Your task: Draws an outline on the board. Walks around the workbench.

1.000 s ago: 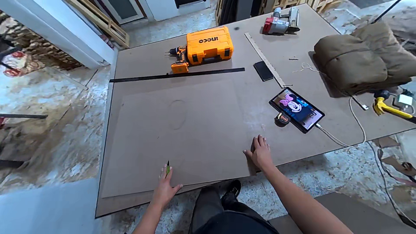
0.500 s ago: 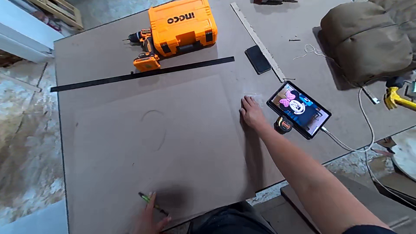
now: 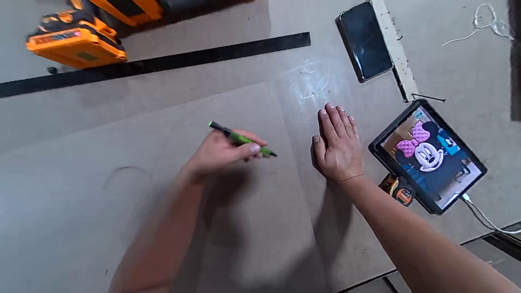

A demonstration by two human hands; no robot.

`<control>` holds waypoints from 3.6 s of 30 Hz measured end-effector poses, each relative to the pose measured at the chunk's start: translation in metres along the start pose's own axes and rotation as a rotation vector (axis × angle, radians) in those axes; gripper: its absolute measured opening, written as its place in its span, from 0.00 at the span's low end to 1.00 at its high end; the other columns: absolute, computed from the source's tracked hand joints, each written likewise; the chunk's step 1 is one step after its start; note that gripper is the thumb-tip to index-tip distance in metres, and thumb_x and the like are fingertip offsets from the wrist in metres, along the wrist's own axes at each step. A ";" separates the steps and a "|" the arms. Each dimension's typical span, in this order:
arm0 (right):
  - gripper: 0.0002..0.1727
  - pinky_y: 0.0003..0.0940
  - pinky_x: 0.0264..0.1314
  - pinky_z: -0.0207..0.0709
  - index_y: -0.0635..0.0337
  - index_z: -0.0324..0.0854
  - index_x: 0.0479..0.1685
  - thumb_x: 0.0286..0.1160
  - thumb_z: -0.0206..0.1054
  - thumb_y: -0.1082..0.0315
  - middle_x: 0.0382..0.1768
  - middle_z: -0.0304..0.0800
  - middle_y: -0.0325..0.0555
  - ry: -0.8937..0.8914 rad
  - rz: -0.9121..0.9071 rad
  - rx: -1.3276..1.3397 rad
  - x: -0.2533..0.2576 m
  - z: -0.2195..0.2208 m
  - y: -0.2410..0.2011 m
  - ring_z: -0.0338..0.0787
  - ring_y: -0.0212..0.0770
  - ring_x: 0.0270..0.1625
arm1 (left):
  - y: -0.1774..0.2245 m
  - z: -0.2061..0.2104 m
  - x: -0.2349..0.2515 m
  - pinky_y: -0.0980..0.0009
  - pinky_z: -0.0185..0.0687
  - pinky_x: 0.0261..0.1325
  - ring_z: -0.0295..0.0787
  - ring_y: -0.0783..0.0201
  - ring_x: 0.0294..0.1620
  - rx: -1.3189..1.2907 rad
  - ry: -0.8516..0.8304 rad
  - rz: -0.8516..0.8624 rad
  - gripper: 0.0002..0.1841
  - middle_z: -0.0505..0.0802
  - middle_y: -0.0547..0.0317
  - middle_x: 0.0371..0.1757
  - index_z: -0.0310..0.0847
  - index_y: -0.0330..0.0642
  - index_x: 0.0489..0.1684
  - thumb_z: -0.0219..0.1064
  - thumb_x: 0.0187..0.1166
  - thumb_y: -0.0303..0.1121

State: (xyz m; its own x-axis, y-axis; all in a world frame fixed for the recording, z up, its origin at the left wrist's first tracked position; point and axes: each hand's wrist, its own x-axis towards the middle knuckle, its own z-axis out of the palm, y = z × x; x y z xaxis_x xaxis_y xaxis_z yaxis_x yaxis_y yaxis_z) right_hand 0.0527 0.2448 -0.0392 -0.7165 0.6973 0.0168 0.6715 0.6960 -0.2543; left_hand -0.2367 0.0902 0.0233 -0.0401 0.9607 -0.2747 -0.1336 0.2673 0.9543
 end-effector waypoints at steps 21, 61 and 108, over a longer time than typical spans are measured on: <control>0.36 0.55 0.98 0.44 0.47 0.63 0.92 0.87 0.41 0.45 0.94 0.57 0.39 0.042 -0.017 0.002 -0.001 0.002 0.001 0.52 0.46 0.97 | -0.025 -0.006 0.021 0.69 0.92 0.32 0.94 0.66 0.30 0.249 -0.173 0.250 0.03 0.96 0.58 0.34 0.89 0.40 0.33 0.72 0.68 0.29; 0.36 0.52 0.98 0.46 0.49 0.63 0.92 0.85 0.43 0.47 0.94 0.59 0.37 0.039 0.004 0.006 0.000 0.001 0.000 0.53 0.42 0.97 | -0.024 0.019 0.030 0.68 0.95 0.39 0.96 0.63 0.36 0.199 0.280 0.176 0.04 0.98 0.57 0.39 0.91 0.43 0.43 0.74 0.75 0.28; 0.36 0.52 0.98 0.45 0.49 0.64 0.92 0.85 0.42 0.47 0.93 0.60 0.38 0.049 0.009 0.004 0.000 0.002 -0.001 0.53 0.42 0.96 | -0.021 0.022 0.026 0.66 0.97 0.41 0.98 0.60 0.39 0.183 0.351 0.155 0.05 0.99 0.57 0.43 0.90 0.44 0.46 0.74 0.78 0.27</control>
State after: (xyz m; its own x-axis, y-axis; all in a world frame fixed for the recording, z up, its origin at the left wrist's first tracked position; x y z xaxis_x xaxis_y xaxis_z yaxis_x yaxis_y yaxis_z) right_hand 0.0516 0.2439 -0.0404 -0.7002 0.7113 0.0615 0.6771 0.6889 -0.2587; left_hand -0.2134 0.1114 -0.0010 -0.3850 0.9151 -0.1198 0.0773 0.1613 0.9839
